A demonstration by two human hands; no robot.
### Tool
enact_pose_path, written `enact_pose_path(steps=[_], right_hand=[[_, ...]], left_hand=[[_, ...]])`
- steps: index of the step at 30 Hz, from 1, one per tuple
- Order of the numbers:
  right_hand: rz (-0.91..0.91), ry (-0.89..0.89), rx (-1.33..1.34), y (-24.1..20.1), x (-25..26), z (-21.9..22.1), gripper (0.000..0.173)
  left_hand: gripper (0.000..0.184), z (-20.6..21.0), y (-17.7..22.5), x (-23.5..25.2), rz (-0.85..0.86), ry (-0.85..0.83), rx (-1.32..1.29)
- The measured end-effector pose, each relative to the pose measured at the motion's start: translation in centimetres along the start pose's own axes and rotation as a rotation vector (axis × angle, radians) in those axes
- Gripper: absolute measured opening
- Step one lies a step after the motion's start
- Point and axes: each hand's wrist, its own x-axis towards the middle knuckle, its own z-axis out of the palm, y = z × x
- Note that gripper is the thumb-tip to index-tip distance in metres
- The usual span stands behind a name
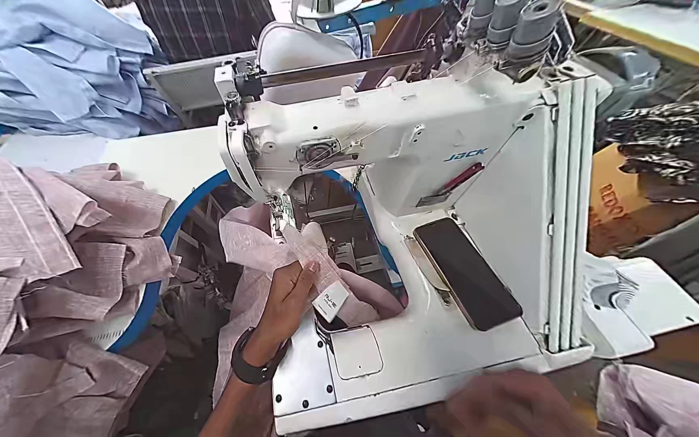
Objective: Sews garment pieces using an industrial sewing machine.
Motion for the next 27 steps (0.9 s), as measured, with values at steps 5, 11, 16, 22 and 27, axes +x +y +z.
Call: enact_pose_path(steps=[5,11,16,22,27], right_hand=[[-0.388,0.061,-0.144,-5.5,16.5,8.6,0.022],[-0.13,0.602,-0.349,-9.7,21.6,2.5,0.023],[-0.305,0.141,-0.878,-8.7,23.3,15.5,0.034],[-0.462,0.072,-1.032,-5.7,27.3,13.4,0.016],[-0.363,0.108,-0.912,-3.9,24.3,14.5,0.024]], left_hand=[[0.047,0.7,3.3,0.0,0.252,0.072,0.479],[0.046,-15.9,-0.3,-4.7,-0.295,0.43,0.621],[0.055,-9.3,1.8,-5.5,0.003,0.294,0.771],[0.02,-10.0,4.0,-12.0,-0.307,-0.05,0.652],[0.017,-4.4,4.5,-6.3,-0.013,-0.037,0.612]])
